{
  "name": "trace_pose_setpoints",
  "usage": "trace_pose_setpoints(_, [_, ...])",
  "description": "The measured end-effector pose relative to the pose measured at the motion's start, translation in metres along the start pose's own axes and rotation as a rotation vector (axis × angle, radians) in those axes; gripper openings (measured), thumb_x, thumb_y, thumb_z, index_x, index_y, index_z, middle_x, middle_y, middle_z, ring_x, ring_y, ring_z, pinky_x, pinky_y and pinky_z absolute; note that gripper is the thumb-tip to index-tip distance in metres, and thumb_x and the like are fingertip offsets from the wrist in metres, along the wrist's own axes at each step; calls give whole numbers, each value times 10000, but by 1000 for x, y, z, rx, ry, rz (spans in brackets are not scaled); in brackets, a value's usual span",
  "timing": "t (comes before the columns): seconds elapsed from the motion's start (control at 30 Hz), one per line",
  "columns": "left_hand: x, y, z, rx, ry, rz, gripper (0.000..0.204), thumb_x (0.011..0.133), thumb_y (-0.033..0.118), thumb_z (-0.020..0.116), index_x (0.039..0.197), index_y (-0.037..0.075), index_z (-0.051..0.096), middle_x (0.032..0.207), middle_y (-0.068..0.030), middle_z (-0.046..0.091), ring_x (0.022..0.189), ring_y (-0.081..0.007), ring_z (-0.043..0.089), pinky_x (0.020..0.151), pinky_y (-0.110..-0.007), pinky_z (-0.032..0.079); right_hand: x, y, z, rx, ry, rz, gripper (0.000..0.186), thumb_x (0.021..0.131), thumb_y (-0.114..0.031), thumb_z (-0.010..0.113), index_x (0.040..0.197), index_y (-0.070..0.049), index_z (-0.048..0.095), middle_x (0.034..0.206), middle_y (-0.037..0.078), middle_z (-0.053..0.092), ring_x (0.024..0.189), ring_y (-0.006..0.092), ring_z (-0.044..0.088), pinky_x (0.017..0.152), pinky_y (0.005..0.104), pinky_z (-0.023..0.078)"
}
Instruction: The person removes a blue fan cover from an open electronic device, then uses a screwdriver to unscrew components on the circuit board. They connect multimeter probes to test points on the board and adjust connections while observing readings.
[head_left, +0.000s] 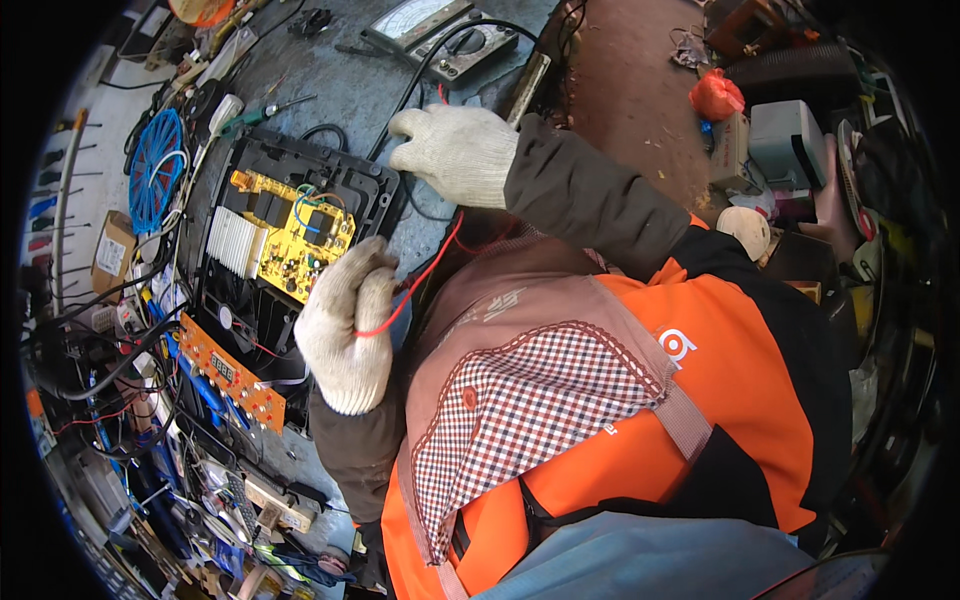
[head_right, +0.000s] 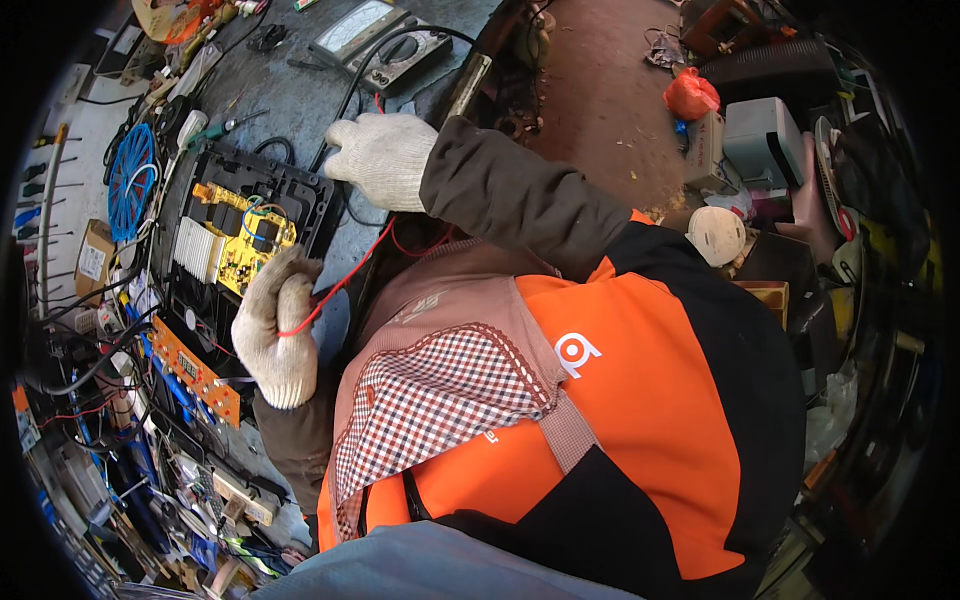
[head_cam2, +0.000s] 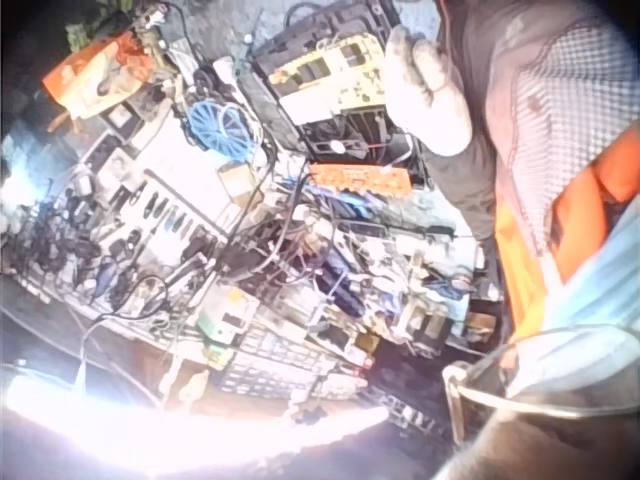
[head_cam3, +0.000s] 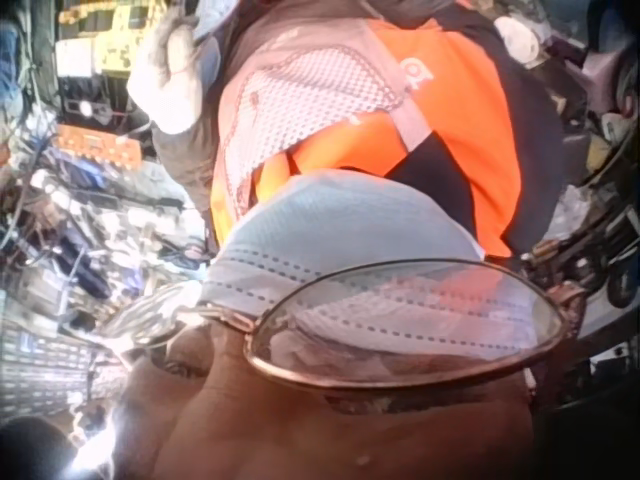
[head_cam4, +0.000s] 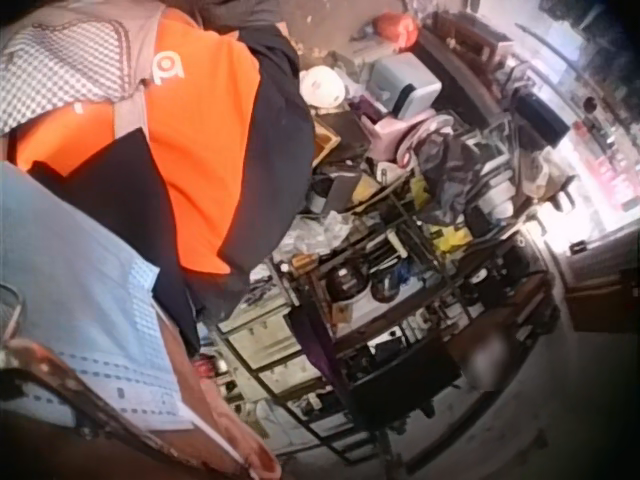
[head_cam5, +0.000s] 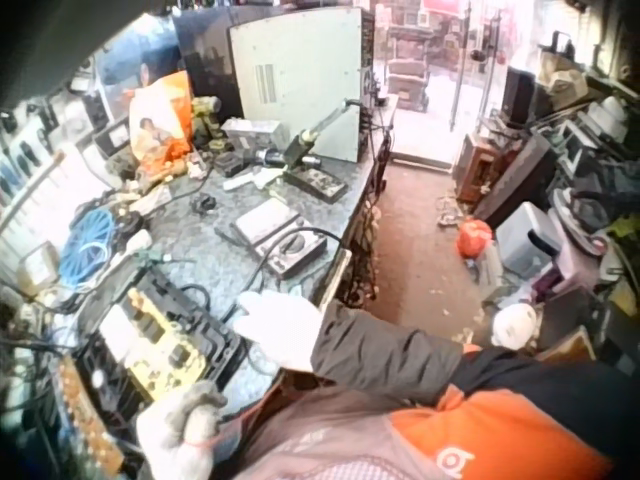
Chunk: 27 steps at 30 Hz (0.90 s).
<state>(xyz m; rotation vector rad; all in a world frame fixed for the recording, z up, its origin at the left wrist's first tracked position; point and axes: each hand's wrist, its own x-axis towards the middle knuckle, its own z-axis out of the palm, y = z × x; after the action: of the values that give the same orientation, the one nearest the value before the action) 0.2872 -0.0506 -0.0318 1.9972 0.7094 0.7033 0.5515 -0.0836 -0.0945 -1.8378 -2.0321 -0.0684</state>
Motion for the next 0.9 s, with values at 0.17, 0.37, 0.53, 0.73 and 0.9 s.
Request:
trace_pose_setpoints(0.17, [-14, -11, -12, -134, 106, 28, 340, 1032, 121, 748, 1315, -68, 740, 1040, -163, 791, 936, -234, 771, 860, -363, 620, 6, 19, 1, 66, 46, -168, 192, 907, -136, 732, 1094, -142, 774, 1193, 76, 700, 1058, 307, 716, 854, 437, 625])
trace_pose_setpoints(0.37, [-20, -6, -17, -164, 242, -39, 288, 1026, 7, 718, 1302, -76, 733, 1065, -152, 793, 936, -197, 748, 858, -335, 597, -9, 23, 0, 161, 149, -236, 156, 898, -147, 742, 1051, -119, 744, 1079, 81, 691, 1013, 310, 713, 823, 421, 604])
trace_pose_setpoints(0.53, [-4, -5, -10, 157, 190, 104, 361, 992, -72, 710, 1350, -26, 735, 991, -126, 783, 874, -190, 752, 825, -318, 601, -41, -14, -44, 1004, 294, -290, 123, 956, 3, 725, 1066, -50, 730, 1083, 122, 725, 1007, 323, 723, 882, 401, 603])
trace_pose_setpoints(0.73, [21, 23, -3, 465, -185, 304, 649, 825, 354, 877, 1375, 41, 735, 1068, -170, 787, 973, -369, 787, 877, -422, 619, -17, -61, -60, 1098, 348, -776, 126, 1032, 13, 647, 1126, -16, 726, 1153, 178, 719, 1021, 389, 717, 914, 468, 600])
trace_pose_setpoints(0.9, [19, 17, 6, 360, -43, 288, 323, 899, 143, 777, 1209, 53, 758, 973, -141, 778, 897, -355, 775, 795, -426, 625, -28, -48, -74, 1136, 229, -659, 138, 985, 46, 643, 1044, 5, 761, 1170, 225, 754, 1011, 419, 732, 896, 487, 605])
